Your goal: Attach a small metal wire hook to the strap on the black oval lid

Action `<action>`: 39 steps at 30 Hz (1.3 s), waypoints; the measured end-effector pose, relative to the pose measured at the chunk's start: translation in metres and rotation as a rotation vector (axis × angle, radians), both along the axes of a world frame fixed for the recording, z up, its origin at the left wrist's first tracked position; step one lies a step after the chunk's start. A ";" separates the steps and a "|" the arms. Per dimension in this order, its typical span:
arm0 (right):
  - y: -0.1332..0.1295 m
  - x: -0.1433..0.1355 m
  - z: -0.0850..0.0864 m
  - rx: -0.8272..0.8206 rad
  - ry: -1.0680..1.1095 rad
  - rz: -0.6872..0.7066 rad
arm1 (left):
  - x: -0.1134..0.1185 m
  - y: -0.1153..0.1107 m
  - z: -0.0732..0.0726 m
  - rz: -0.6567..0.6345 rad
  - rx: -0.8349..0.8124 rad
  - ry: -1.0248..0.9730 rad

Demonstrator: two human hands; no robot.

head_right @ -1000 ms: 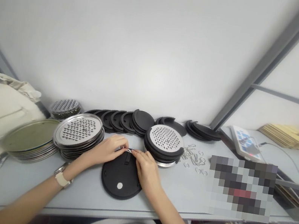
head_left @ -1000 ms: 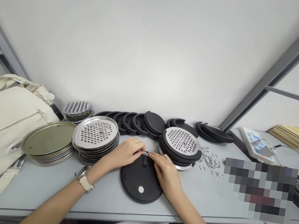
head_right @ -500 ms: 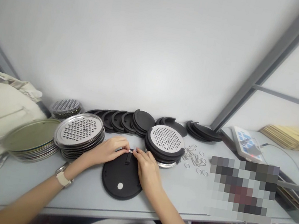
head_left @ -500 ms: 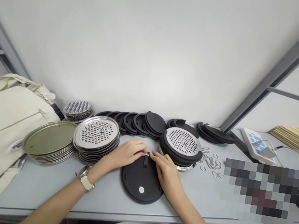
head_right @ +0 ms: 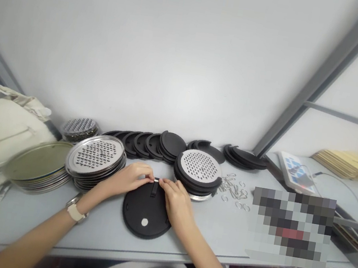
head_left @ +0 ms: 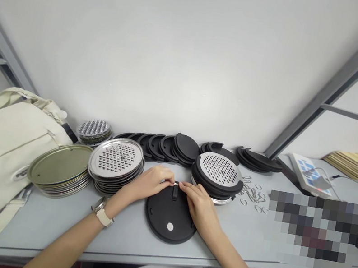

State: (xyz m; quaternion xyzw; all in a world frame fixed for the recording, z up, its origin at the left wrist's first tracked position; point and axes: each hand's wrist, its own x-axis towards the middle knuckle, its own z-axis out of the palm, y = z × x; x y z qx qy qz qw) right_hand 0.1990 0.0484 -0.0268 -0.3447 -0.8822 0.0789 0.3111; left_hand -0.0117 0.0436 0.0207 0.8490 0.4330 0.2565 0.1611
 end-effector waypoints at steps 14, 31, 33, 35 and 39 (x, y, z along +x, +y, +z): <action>0.000 -0.004 0.004 0.024 -0.068 -0.037 | 0.000 0.005 -0.006 0.012 -0.109 -0.138; -0.002 -0.004 0.004 -0.022 -0.073 -0.047 | 0.006 0.004 -0.007 0.040 -0.093 -0.149; -0.003 -0.004 0.005 -0.039 -0.048 -0.048 | 0.006 0.003 -0.006 0.038 -0.091 -0.150; -0.004 -0.004 0.006 -0.051 -0.028 -0.045 | 0.005 0.003 -0.006 0.037 -0.087 -0.149; -0.004 -0.004 0.007 -0.066 -0.015 -0.038 | 0.006 0.002 -0.007 0.024 -0.072 -0.129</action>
